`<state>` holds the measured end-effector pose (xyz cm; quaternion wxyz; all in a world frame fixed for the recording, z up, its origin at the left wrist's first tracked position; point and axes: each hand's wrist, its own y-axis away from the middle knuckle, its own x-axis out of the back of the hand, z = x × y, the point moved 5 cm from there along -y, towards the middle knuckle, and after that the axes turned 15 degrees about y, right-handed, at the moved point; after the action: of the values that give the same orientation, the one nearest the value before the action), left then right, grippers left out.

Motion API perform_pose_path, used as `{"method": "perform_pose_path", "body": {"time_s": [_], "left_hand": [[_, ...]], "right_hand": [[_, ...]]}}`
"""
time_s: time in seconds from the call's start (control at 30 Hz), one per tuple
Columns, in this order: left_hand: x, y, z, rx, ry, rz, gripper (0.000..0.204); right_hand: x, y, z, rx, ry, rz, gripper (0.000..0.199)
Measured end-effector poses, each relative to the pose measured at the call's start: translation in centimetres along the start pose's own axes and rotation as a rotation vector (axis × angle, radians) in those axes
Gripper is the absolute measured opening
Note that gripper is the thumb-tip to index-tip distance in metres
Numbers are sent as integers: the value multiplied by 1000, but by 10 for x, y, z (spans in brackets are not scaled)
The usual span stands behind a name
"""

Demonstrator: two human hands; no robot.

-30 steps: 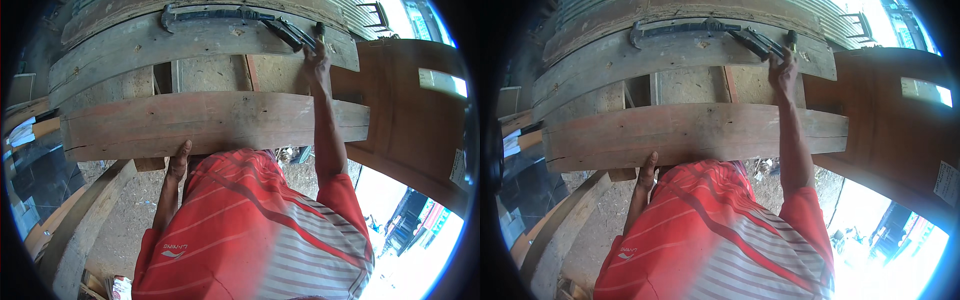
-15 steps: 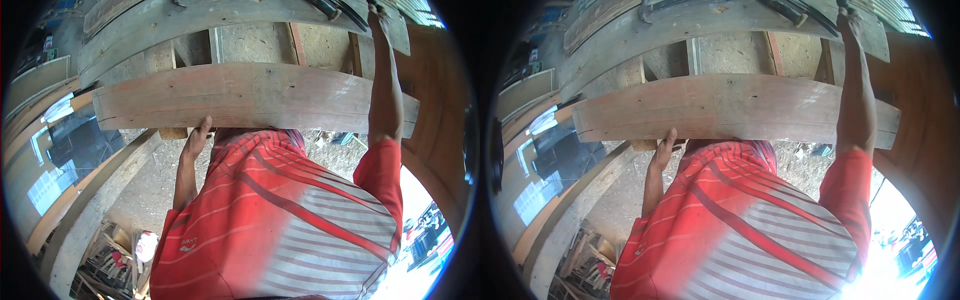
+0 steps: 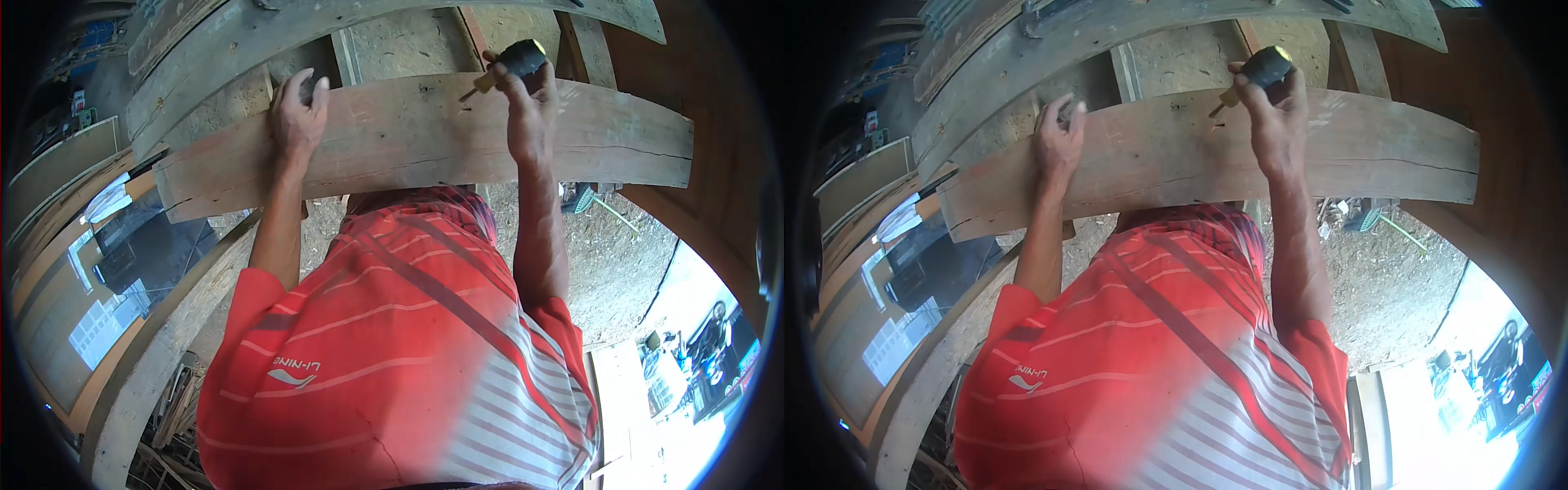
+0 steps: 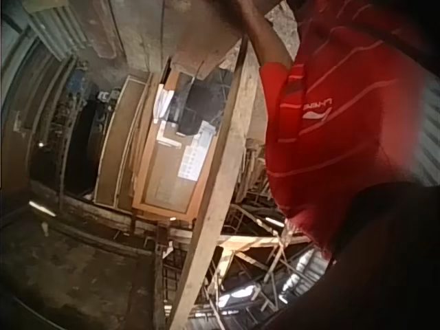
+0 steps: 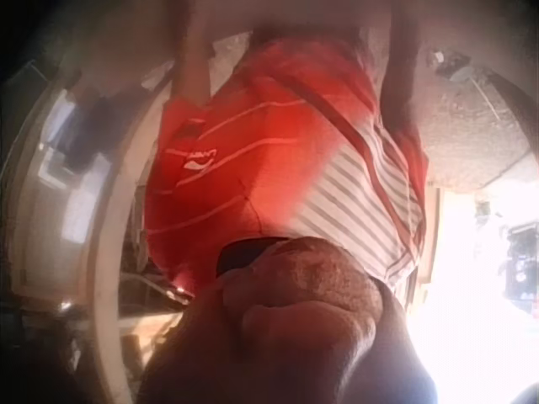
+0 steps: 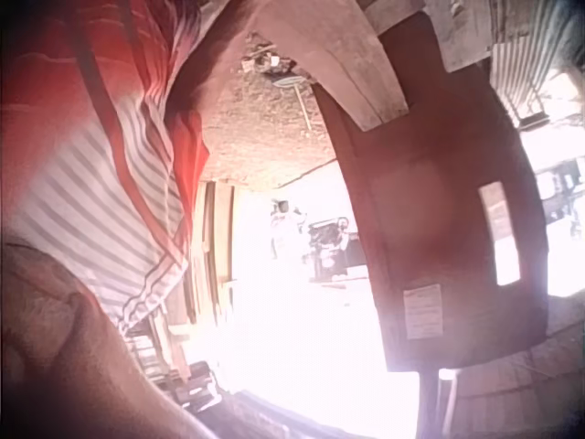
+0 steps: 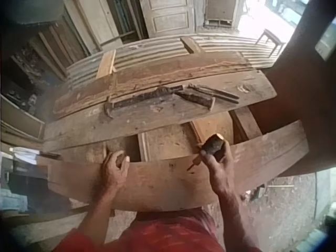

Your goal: The person uses a hammer and a chisel to remove a wooden block from a long plank and then uses pliers to pull out a nail.

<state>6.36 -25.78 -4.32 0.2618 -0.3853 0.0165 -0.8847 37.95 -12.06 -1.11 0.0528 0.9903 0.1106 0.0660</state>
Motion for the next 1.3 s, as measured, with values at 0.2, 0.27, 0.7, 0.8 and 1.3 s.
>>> {"method": "perform_pose_path", "body": {"time_s": [0.2, 0.27, 0.7, 0.8, 1.3], "left_hand": [[-15, -1, 1, 0, -113, -121, 34], [-14, 1, -4, 11, -113, -113, 35], [-13, 0, -4, 23, -128, -121, 36], [-14, -5, -2, 21, -143, -111, 36], [-28, -13, -11, 256, -265, -363, 56]], "right_hand": [[-15, 28, 2, -11, 5, 132, 56], [-18, 34, 6, -26, -45, 140, 56], [-30, 42, -1, 214, 488, 333, 35], [-13, 40, -22, 329, 394, 428, 38], [-19, 39, -9, 373, 332, 378, 39]]}}
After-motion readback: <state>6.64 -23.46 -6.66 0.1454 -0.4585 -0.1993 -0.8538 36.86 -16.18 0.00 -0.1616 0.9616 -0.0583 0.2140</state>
